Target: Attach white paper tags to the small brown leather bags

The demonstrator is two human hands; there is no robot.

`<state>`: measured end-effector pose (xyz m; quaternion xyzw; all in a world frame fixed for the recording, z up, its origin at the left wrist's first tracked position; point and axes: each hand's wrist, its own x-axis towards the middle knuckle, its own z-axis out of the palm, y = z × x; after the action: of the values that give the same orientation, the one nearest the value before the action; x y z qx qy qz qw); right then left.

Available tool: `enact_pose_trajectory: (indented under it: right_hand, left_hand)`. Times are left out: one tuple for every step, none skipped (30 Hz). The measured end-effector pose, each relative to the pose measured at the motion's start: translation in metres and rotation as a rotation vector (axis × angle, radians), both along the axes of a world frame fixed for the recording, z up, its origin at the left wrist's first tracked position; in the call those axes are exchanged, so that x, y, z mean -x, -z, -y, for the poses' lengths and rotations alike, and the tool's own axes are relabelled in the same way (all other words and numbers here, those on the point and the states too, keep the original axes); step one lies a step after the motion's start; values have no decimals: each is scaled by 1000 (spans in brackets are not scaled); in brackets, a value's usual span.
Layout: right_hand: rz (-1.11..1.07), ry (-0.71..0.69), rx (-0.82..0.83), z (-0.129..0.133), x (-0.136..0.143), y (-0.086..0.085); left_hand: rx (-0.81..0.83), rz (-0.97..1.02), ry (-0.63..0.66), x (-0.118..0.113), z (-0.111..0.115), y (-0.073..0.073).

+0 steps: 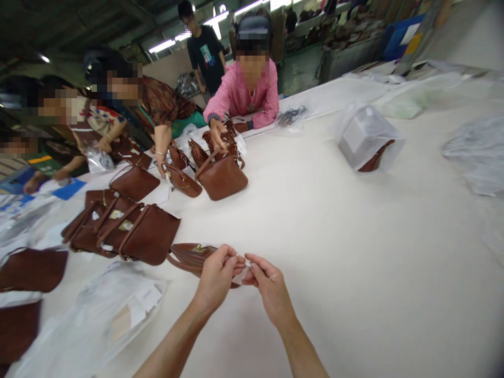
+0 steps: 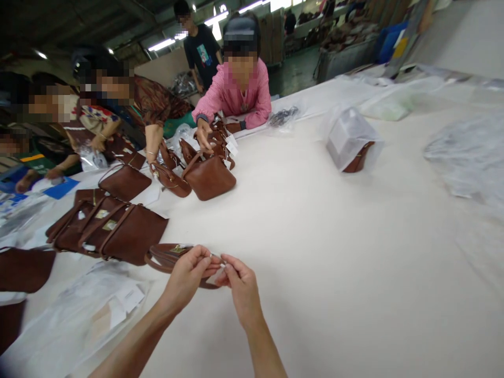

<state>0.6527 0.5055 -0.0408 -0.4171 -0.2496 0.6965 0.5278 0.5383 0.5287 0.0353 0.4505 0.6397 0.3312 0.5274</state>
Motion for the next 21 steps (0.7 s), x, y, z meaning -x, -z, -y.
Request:
enact_pose_trajectory:
  right_hand:
    - [-53, 10, 28, 0, 0, 0]
    - [-82, 27, 44, 1, 1, -1]
    - [-90, 47, 53, 1, 1, -2]
    - [-85, 65, 61, 0, 2, -4]
    - [-69, 79, 67, 0, 3, -5]
    - [-43, 85, 66, 0, 3, -6]
    - [1, 85, 59, -1, 4, -7]
    - [68, 82, 38, -1, 4, -8]
    - [164, 83, -5, 0, 5, -10]
    - [284, 90, -78, 1, 5, -10]
    - [417, 104, -178, 2, 6, -11]
    - [551, 116, -293, 4, 7, -12]
    - [678, 126, -409, 5, 8, -12]
    - [789, 130, -510, 6, 9, -11]
    - [878, 128, -582, 8, 11, -10]
    - [947, 125, -624, 8, 12, -10]
    - [1004, 123, -644, 9, 13, -9]
    - [1057, 127, -653, 8, 14, -8]
    - [1104, 135, -657, 8, 14, -8]
    - [1138, 139, -660, 7, 13, -8]
    - [1145, 139, -660, 5, 12, -8]
  left_hand:
    - [9, 25, -3, 0, -1, 0]
    - [18, 49, -4, -1, -3, -1]
    - [26, 65, -7, -1, -4, -1]
    - [31, 74, -8, -1, -4, -1]
    - [32, 75, -7, -2, -5, -2]
    - [24, 64, -1, -2, -4, -2]
    - [8, 43, 7, -2, -4, -2]
    - [-13, 13, 19, -3, -3, -2]
    - [-37, -23, 28, -3, -2, -1]
    - [-61, -60, 35, -3, -1, -1]
    - [-82, -88, 36, -3, 0, 0]
    - [-94, -101, 33, -3, 1, 1]
    - [-95, -102, 26, -2, 1, 3]
    - [-90, -94, 20, -2, 1, 4]
    - [-85, -77, 12, -1, 1, 5]
    - [-76, -54, 3, -1, 1, 6]
    - [-66, -28, -10, 0, 0, 7]
    - [-57, -1, -22, 0, 0, 7]
    - [-51, 28, -36, 0, -1, 7]
    - [-42, 57, -51, 0, -2, 7]
    - [-30, 78, -64, 0, -3, 6]
